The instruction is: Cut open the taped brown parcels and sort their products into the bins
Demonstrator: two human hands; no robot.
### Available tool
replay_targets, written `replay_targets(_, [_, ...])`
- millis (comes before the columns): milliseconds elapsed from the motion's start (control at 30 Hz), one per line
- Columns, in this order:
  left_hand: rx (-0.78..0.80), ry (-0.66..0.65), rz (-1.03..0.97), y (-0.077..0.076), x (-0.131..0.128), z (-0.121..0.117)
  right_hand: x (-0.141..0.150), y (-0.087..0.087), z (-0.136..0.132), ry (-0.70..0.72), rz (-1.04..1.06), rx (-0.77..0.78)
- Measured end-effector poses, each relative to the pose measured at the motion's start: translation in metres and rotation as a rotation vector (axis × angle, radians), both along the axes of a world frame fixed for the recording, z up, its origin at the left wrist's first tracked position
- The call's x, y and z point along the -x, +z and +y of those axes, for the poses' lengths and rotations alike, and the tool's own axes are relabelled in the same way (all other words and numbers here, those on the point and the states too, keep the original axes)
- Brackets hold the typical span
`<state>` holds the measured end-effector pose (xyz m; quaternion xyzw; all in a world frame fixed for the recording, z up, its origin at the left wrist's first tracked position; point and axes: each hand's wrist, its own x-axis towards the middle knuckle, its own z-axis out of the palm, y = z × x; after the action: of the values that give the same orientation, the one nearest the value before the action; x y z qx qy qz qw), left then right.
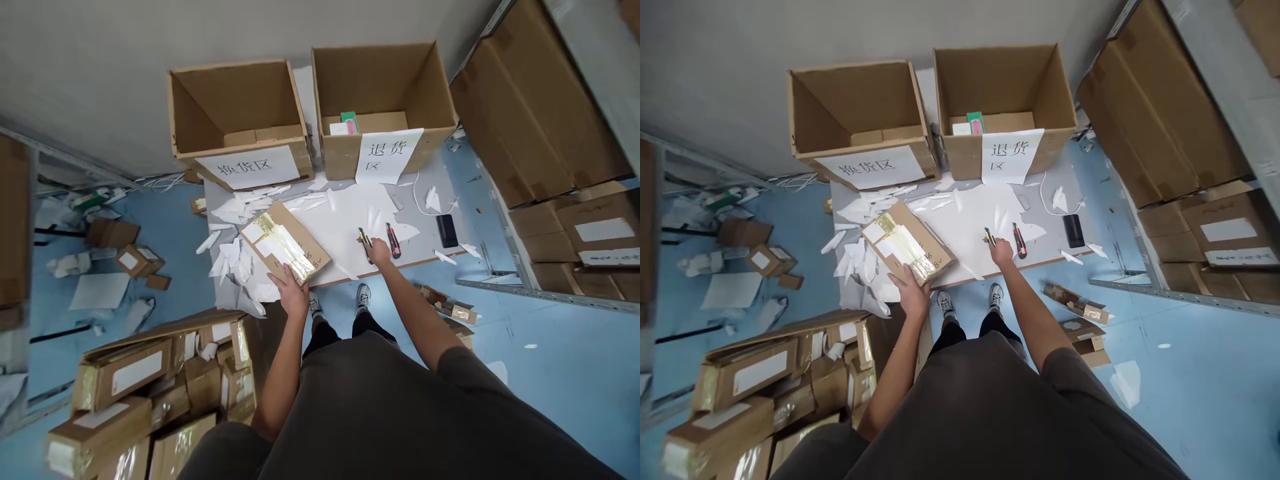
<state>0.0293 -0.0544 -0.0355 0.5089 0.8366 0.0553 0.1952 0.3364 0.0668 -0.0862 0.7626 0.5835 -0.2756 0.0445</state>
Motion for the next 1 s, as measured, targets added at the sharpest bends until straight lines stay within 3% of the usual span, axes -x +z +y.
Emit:
replay_targets(67, [-0.03,0.018,0.065,-0.003,-0.011,-0.002,-0.001,-0.022,0.015,-0.009,-0.034,0.09])
replay_targets(167, [-0.055,0.01,0.155,-0.004,-0.025,-0.003,-0.003,-0.043,0.027,-0.028,-0.029,0.108])
replay_targets(300, [-0.006,0.041,0.196,0.003,-0.043,-0.003,-0.006,-0.047,0.035,-0.079,0.049,0.079])
replay_targets(400, [0.001,0.046,0.171,0.013,-0.041,-0.002,0.003,-0.029,0.042,-0.027,0.108,0.043])
replay_targets(467, [-0.023,0.031,0.111,0.021,-0.023,0.001,0.02,-0.009,0.049,0.017,0.17,-0.024])
replay_targets(600, [-0.118,-0.028,-0.047,0.031,0.054,0.029,0.084,0.041,0.064,0.148,0.346,-0.147])
replay_targets(733, [-0.066,-0.139,-0.088,0.029,0.136,0.077,0.182,0.086,0.074,0.466,0.535,-0.188])
replay_targets(867, [0.088,-0.252,-0.153,0.024,0.169,0.101,0.272,0.111,0.075,0.666,0.347,-0.145])
replay_targets(1000, [0.132,-0.248,-0.161,0.026,0.166,0.101,0.314,0.122,0.07,0.745,0.029,-0.018])
